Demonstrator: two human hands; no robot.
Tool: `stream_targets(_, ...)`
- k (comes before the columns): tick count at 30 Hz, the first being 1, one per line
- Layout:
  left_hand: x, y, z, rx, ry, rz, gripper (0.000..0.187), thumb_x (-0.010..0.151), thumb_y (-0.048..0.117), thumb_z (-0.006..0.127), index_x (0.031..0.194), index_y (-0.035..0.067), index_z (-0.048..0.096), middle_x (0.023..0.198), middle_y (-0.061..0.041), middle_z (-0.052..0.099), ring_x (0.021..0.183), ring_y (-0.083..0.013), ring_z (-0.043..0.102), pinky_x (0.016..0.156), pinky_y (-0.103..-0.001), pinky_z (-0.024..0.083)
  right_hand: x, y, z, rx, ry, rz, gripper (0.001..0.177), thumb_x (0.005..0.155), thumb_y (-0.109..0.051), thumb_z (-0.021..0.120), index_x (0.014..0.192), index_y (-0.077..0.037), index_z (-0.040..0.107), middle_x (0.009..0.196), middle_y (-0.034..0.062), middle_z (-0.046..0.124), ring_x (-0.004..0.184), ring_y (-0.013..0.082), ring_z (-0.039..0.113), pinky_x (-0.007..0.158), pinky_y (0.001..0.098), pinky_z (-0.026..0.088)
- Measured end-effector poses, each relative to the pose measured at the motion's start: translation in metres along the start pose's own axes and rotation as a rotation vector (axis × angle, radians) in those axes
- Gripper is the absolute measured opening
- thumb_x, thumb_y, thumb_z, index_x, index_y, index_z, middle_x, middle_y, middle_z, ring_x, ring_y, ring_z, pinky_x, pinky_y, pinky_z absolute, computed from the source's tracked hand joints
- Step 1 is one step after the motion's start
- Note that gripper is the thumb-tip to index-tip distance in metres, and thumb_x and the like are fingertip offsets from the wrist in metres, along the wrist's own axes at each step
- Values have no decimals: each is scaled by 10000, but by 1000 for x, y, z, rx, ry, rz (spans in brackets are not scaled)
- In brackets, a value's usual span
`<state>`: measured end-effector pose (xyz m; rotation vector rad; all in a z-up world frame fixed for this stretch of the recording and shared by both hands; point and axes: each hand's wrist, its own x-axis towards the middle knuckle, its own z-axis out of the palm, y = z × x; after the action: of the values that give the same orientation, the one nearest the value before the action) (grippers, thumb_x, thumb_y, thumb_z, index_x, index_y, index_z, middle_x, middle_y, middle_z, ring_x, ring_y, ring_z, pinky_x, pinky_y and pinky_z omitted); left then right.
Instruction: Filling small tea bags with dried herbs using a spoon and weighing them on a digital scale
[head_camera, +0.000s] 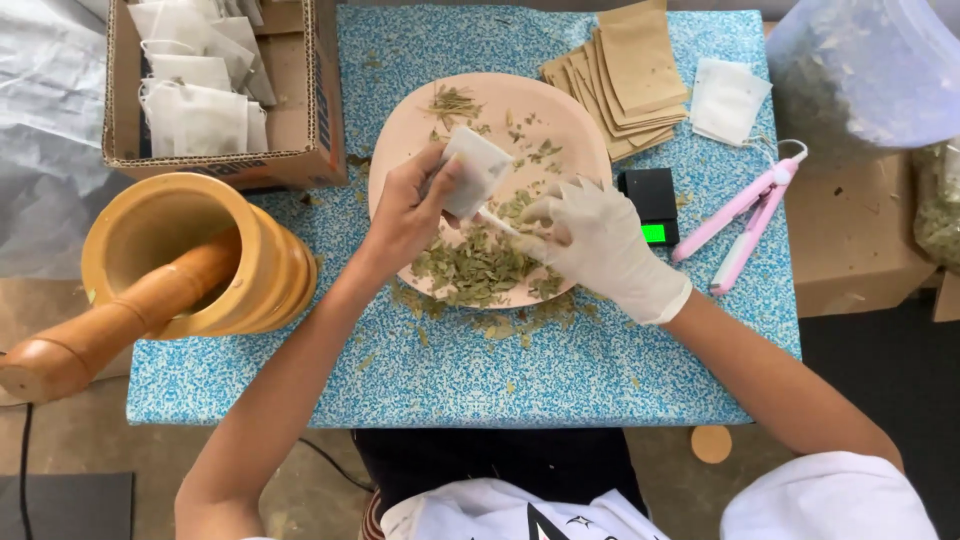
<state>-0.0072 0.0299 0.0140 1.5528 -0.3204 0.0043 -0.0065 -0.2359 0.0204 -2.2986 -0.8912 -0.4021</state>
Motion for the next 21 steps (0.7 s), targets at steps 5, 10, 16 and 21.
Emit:
stream_targets(5, -4, -8, -4, 166, 41, 64, 395, 1181, 315, 569, 952, 3, 643, 658, -99, 550, 681, -201, 743, 678, -364, 727, -8, 3, 14, -330, -2, -181, 309, 1041, -519, 782, 976, -219, 745, 881, 14, 693, 843, 244, 689, 997, 464, 577)
stream_targets(10, -5, 1, -2, 130, 86, 34, 230, 1080, 238, 775, 968, 38, 754, 688, -100, 675, 700, -80, 675, 686, -304, 692, -11, 18, 23, -359, -14, -147, 117, 986, -326, 841, 990, -257, 747, 927, -56, 639, 885, 199, 663, 788, 375, 577)
stream_targets(16, -3, 13, -3, 86, 82, 30, 183, 1020, 236, 851, 1001, 77, 763, 776, -62, 751, 775, -29, 603, 755, -279, 639, -15, 39, 24, -283, 70, -78, 138, 1005, -329, 841, 1048, -255, 732, 910, -56, 647, 896, 217, 682, 783, 374, 561)
stream_targets(21, -2, 19, -4, 78, 73, 34, 174, 1020, 212, 848, 1022, 60, 764, 836, -80, 763, 833, -67, 611, 812, -347, 645, -12, 50, 8, -216, 159, 19, 118, 1002, -192, 853, 1069, -221, 760, 894, -61, 721, 801, 174, 715, 798, 325, 560)
